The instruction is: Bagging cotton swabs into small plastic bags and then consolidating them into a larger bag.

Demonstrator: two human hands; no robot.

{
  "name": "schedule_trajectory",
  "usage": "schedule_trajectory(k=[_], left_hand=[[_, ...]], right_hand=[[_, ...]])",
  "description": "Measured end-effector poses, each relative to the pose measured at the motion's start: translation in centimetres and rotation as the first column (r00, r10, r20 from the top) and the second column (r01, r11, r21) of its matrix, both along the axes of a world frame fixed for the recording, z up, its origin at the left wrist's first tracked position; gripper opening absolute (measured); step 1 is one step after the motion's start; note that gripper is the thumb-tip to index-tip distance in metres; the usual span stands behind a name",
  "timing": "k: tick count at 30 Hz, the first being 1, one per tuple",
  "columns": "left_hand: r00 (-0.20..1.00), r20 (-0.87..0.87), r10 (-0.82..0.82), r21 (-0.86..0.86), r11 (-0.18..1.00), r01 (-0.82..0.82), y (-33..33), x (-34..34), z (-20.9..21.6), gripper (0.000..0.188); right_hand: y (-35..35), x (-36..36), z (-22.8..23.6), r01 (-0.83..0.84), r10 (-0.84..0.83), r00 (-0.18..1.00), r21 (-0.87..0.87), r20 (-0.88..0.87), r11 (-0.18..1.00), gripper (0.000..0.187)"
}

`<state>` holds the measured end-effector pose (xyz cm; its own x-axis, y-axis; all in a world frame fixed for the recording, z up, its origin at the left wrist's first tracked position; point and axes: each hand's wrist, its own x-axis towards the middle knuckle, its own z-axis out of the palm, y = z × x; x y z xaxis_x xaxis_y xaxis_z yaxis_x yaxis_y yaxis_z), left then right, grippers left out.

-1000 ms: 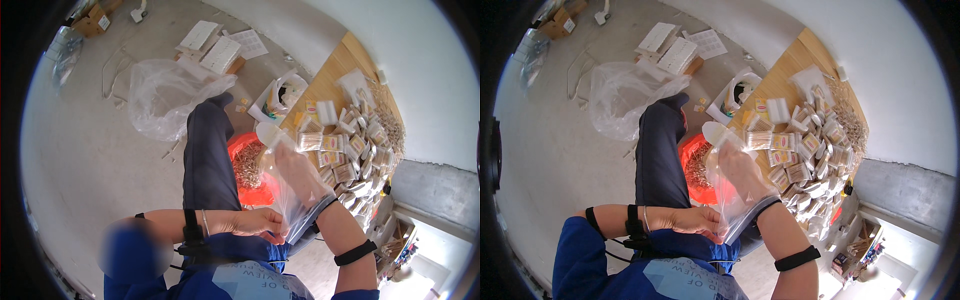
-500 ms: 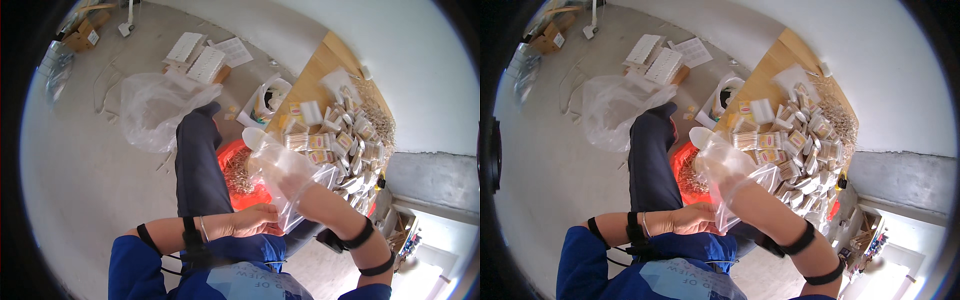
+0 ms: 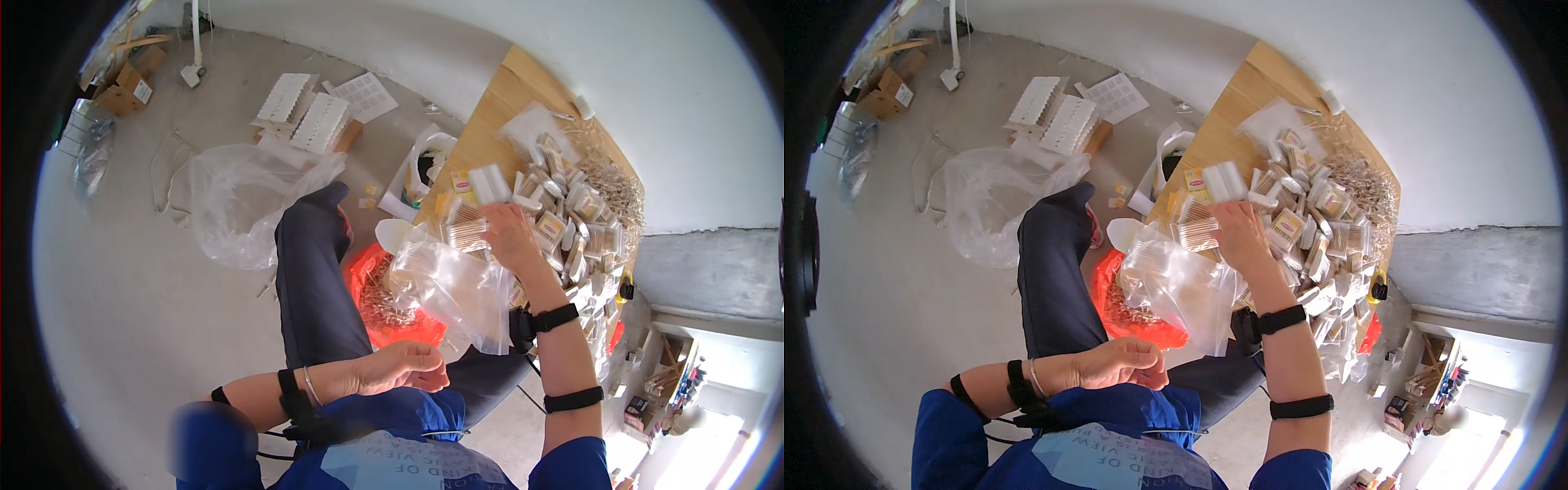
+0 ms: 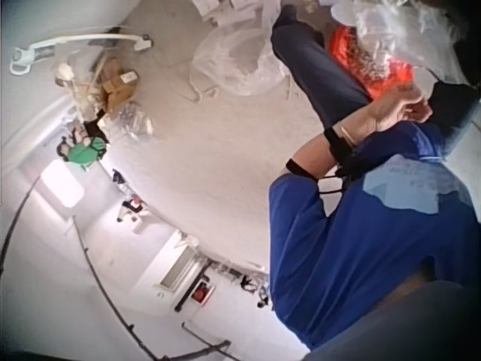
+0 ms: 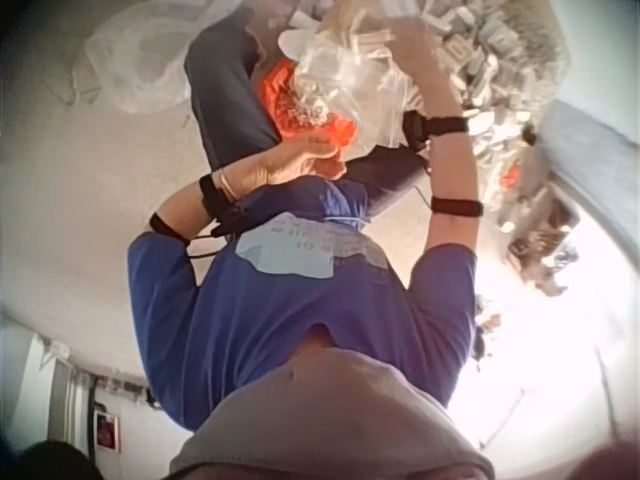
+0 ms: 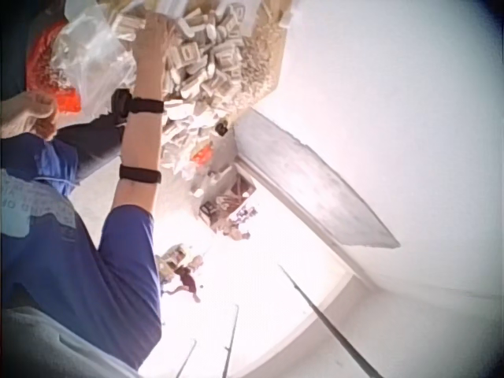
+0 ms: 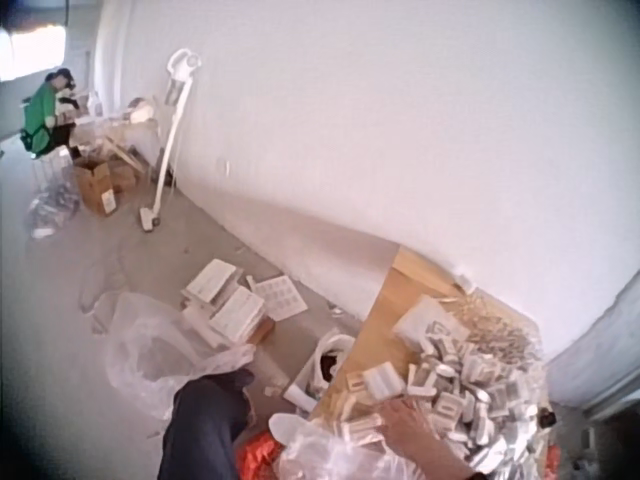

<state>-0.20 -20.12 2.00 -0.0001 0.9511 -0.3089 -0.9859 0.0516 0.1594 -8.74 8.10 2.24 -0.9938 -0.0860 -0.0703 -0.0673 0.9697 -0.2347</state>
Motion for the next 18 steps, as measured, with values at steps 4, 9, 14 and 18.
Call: schedule_trajectory(k=[4,9,14,18], left_hand=[[0.979,-0.192,-0.063,-0.098,0.994,0.045,-0.2,-0.2,0.3,0.022],[0.966,-0.255,-0.051,-0.165,0.986,0.009,0.2,-1.1,-0.5,0.027],[0.970,-0.238,-0.049,-0.227,0.974,-0.007,0.1,-1.2,-1.2,0.025],[0.965,-0.254,-0.071,-0.241,0.971,0.008,0.1,-0.7,-1.8,0.022]], right_hand=[[1.1,-1.4,1.4,0.054,-0.034,0.994,-0.193,0.103,0.980,0.041],[0.9,-2.6,3.2,-0.061,0.079,0.981,-0.104,0.175,0.993,0.046],[-0.7,-2.1,0.4,-0.265,0.238,0.957,0.162,0.169,0.951,0.056],[-0.1,-1.6,-1.3,-0.287,0.270,0.956,0.173,0.117,0.942,0.061]])
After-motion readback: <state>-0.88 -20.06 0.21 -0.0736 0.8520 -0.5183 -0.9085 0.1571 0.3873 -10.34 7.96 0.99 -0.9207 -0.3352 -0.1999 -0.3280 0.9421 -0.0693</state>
